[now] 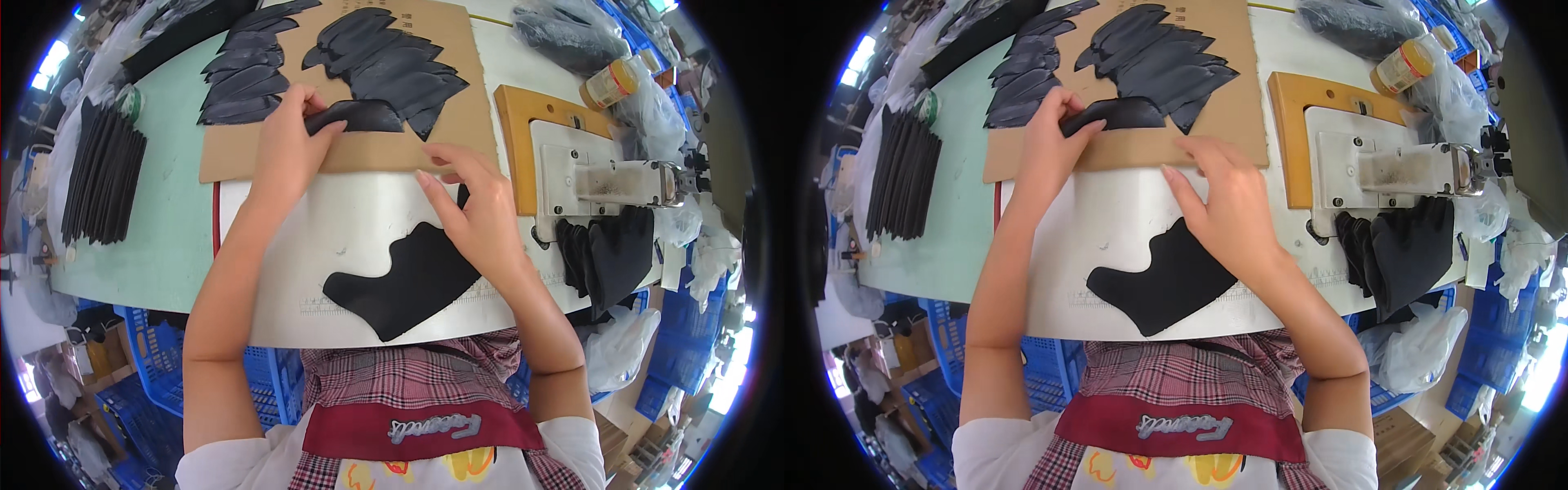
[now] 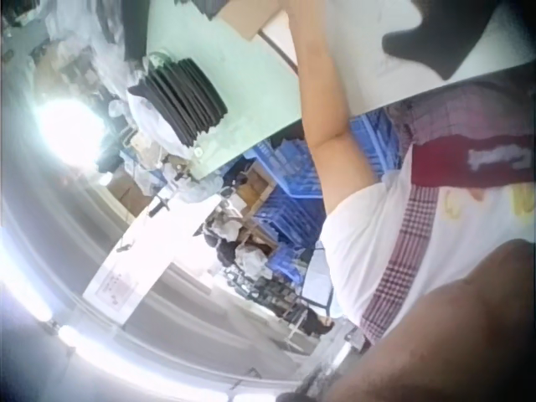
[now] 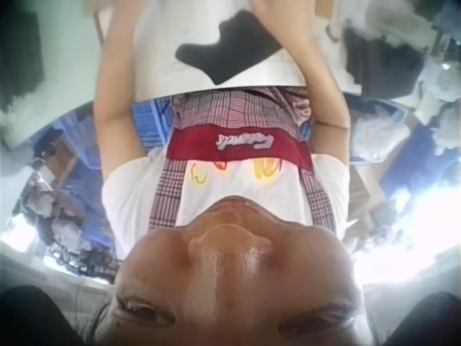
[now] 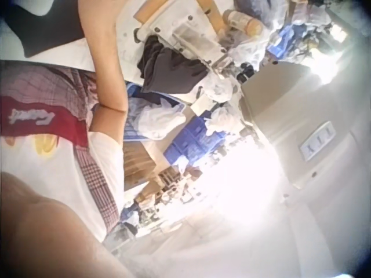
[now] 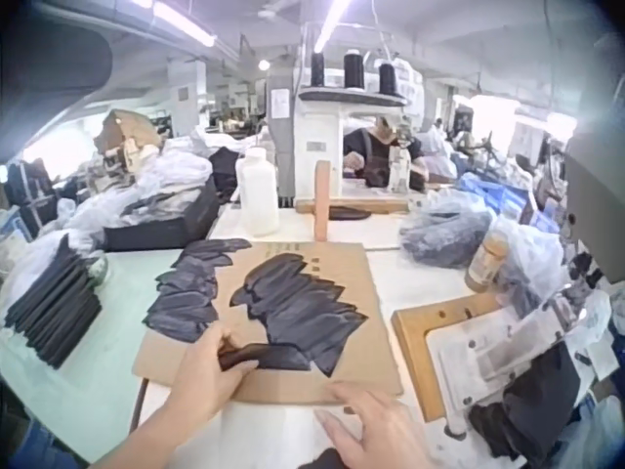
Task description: The person repeatedly picks up small black fabric pieces and aligns them with a larger black fabric piece on a white work surface. They smooth the pieces into place and then move the assembled unit to a pile on the right side of the table. The process is repeated multiple times throughout the clip.
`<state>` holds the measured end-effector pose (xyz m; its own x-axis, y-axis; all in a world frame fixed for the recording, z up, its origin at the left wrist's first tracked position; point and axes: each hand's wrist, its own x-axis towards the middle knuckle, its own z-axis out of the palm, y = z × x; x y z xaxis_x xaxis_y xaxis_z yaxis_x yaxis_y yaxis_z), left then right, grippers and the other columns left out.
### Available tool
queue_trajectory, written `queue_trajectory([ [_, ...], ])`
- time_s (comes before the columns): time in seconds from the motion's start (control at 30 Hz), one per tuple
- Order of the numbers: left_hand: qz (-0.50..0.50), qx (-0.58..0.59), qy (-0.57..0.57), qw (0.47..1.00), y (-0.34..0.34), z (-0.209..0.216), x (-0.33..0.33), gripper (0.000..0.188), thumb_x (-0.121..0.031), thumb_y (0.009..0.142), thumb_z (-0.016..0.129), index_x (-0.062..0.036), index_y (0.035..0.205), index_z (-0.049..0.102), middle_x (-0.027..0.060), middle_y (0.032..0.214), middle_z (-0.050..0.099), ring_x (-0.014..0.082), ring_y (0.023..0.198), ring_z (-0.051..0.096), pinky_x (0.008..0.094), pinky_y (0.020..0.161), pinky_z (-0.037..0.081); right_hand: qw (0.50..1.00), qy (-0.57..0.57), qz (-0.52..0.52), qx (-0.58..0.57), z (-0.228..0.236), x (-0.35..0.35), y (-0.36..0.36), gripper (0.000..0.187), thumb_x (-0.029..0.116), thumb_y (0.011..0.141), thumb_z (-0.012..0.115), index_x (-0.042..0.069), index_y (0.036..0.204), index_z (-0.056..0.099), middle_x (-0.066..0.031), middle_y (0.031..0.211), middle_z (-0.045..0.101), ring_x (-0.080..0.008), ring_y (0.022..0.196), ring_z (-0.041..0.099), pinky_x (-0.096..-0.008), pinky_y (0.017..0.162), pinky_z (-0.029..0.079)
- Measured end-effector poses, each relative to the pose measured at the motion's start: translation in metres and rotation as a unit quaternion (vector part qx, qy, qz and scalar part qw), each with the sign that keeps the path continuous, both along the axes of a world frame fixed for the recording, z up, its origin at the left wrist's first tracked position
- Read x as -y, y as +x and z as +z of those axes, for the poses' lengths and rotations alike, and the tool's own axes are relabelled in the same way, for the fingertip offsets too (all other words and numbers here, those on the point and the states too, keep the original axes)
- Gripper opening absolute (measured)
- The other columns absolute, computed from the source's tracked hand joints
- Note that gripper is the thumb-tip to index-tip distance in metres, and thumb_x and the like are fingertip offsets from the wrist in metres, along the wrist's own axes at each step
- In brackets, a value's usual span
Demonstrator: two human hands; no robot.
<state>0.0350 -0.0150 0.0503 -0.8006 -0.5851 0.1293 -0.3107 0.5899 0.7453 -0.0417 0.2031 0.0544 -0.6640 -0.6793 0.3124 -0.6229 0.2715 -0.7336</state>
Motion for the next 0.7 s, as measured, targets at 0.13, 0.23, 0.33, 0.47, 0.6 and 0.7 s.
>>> queue_trajectory([
  [0.13, -0.108, -0.148, -0.150, 0.972, 0.012, 0.003, -0.040, 0.035, -0.007, 0.078, 0.070, -0.0037, 0.111, 0.057, 0.0127, 0.101, 0.062, 0.0294, 0.089, 0.060, 0.0375, 0.072, 0.049, 0.877, -0.149, 0.050, 0.454, 0.007, 0.011, -0.001, 0.033, 0.027, 0.095, 0.065, -0.005, 0.106, 0.064, -0.0115, 0.095, 0.068, -0.0197, 0.088, 0.067, -0.0309, 0.076, 0.054],
  [0.23, -0.242, -0.176, -0.295, 0.907, 0.028, 0.007, -0.080, 0.050, -0.004, 0.074, 0.066, -0.0034, 0.123, 0.056, 0.0131, 0.100, 0.060, 0.0295, 0.087, 0.060, 0.0380, 0.069, 0.050, 0.758, -0.185, 0.045, 0.623, 0.018, 0.003, 0.000, 0.035, 0.027, 0.096, 0.063, -0.005, 0.109, 0.064, -0.0096, 0.094, 0.068, -0.0158, 0.088, 0.066, -0.0289, 0.078, 0.054],
  [0.33, -0.270, -0.203, -0.318, 0.886, 0.044, -0.003, -0.114, 0.053, -0.007, 0.074, 0.065, -0.0021, 0.127, 0.056, 0.0205, 0.112, 0.059, 0.0349, 0.098, 0.061, 0.0391, 0.082, 0.053, 0.804, -0.172, 0.025, 0.569, -0.007, -0.017, 0.001, 0.032, 0.018, 0.094, 0.063, -0.006, 0.114, 0.061, -0.0114, 0.099, 0.070, -0.0157, 0.087, 0.067, -0.0281, 0.079, 0.054],
  [0.47, -0.300, -0.033, -0.177, 0.937, 0.096, -0.012, -0.157, 0.070, -0.029, 0.079, 0.073, -0.0016, 0.138, 0.045, 0.0237, 0.144, 0.041, 0.0390, 0.129, 0.044, 0.0516, 0.106, 0.037, 0.837, -0.158, 0.035, 0.524, -0.006, -0.056, -0.009, 0.028, 0.015, 0.097, 0.057, -0.005, 0.117, 0.061, -0.0140, 0.104, 0.070, -0.0163, 0.090, 0.069, -0.0254, 0.080, 0.055],
  [0.6, -0.359, 0.111, -0.150, 0.915, 0.110, -0.019, -0.153, 0.071, -0.027, 0.083, 0.068, -0.0056, 0.145, 0.041, 0.0183, 0.156, 0.027, 0.0358, 0.145, 0.025, 0.0536, 0.118, 0.019, 0.916, -0.152, -0.034, 0.370, -0.005, -0.097, -0.011, 0.027, 0.008, 0.097, 0.058, -0.008, 0.119, 0.061, -0.0110, 0.102, 0.069, -0.0183, 0.091, 0.070, -0.0257, 0.077, 0.057],
  [0.7, -0.384, 0.085, -0.165, 0.904, 0.097, -0.022, -0.123, 0.065, -0.013, 0.082, 0.066, -0.0120, 0.143, 0.045, 0.0096, 0.156, 0.033, 0.0312, 0.145, 0.027, 0.0534, 0.118, 0.019, 0.947, -0.102, -0.049, 0.300, 0.004, -0.119, -0.006, 0.026, 0.006, 0.093, 0.063, -0.007, 0.116, 0.062, -0.0091, 0.101, 0.068, -0.0124, 0.086, 0.066, -0.0229, 0.076, 0.053],
])
